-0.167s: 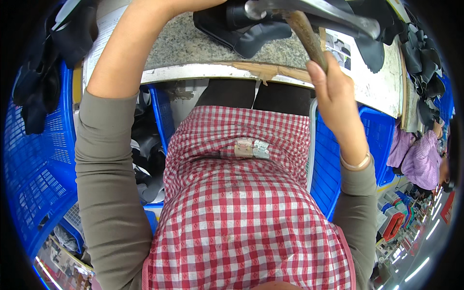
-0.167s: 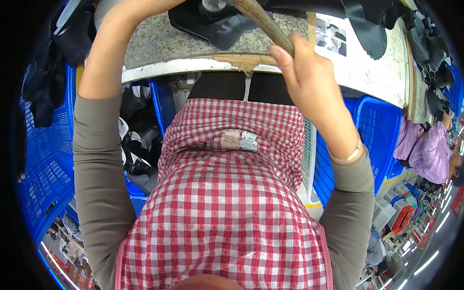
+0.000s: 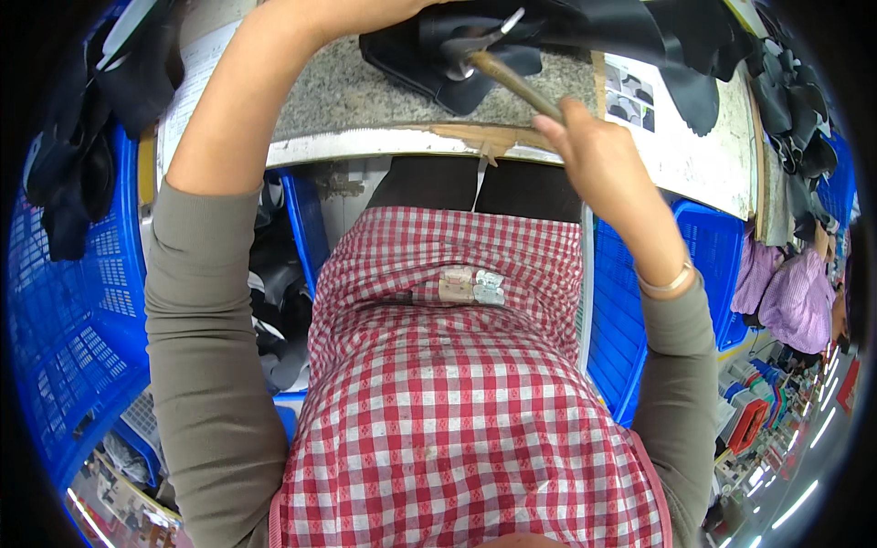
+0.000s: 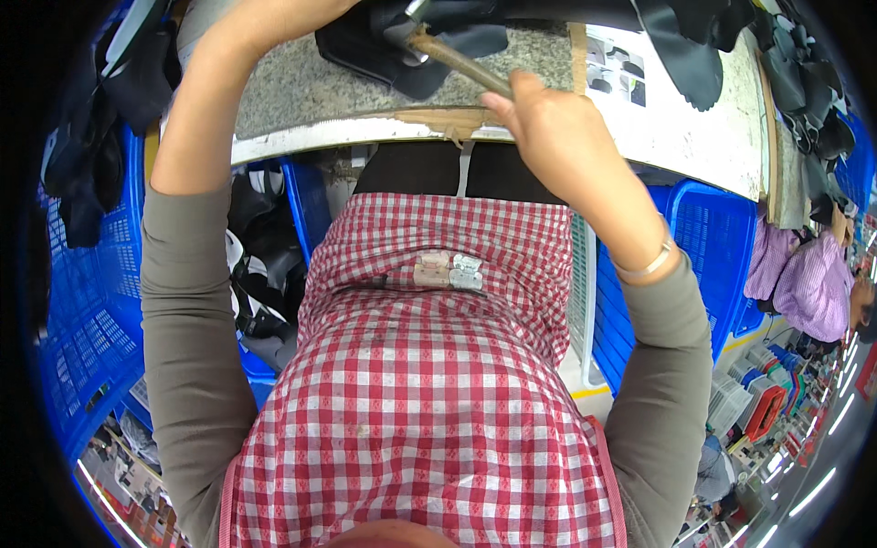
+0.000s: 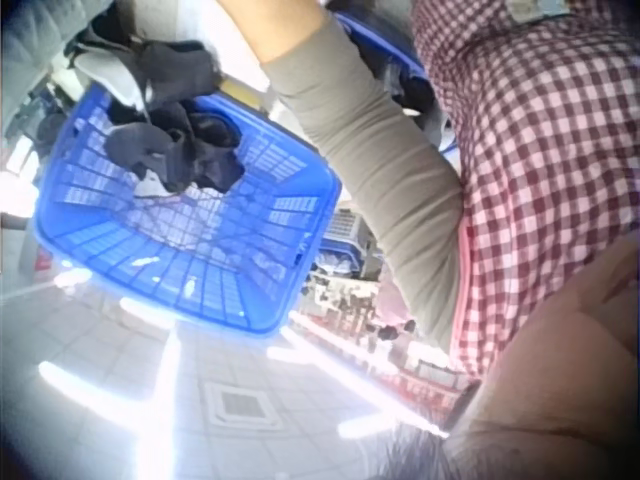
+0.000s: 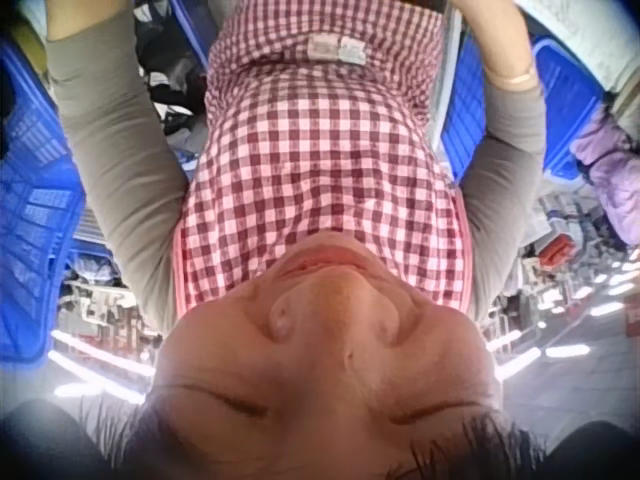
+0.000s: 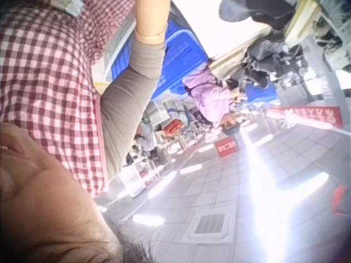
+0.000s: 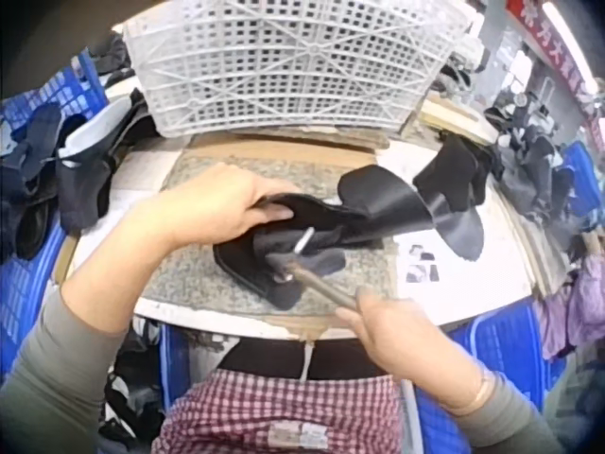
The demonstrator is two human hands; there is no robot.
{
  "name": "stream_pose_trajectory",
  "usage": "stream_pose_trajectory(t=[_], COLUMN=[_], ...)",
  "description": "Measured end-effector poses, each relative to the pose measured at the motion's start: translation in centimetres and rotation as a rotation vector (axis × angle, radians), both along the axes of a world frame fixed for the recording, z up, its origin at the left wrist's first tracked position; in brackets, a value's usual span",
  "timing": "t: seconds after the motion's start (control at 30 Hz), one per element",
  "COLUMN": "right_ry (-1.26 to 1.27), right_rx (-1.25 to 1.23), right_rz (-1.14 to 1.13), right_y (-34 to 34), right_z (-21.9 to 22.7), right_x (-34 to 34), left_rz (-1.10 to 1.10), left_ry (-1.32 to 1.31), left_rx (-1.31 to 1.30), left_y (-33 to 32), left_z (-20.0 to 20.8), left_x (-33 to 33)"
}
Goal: The person repeatedly hammers black shoe uppers on a workbench to shape them, then places each piece into a blue basket. The person occasionally inspects the edges of the parts by hand before continuing the hammering.
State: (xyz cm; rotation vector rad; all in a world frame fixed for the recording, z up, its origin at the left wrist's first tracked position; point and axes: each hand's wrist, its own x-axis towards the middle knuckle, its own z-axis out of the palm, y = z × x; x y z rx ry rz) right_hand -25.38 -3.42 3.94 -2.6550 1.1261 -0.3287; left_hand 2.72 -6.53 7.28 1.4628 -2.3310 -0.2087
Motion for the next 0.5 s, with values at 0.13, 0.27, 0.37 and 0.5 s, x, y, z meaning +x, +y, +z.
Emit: stream_pose_trajectory(t=[0.13,0.27,0.37,0.5], right_ry=[-0.071,-0.077,-0.056,-0.16], right_rx=[0.123,-0.008,0.08,0.242], right_rz=[-0.155,-0.099,-0.189,-0.238], right_y=[-0.3,-1.8,-1.0,0.0], right_z=[-0.3,-3.7,-6.3,-6.3], right_x=[-1.9,-3.2,-3.7,-3.1], left_rz=[0.006,0.209,0.618,0.688], left_ry=[0.031,0.095,0.109,1.043], left_rx=[0.08,-0.3,-0.509,0.115], left_y=[-0.1,1.3,4.6,5.9], left_z=[-0.2,-3.4,-7.1,-10.6], left_x=[-0.1,-1.1,-2.0,-5.4])
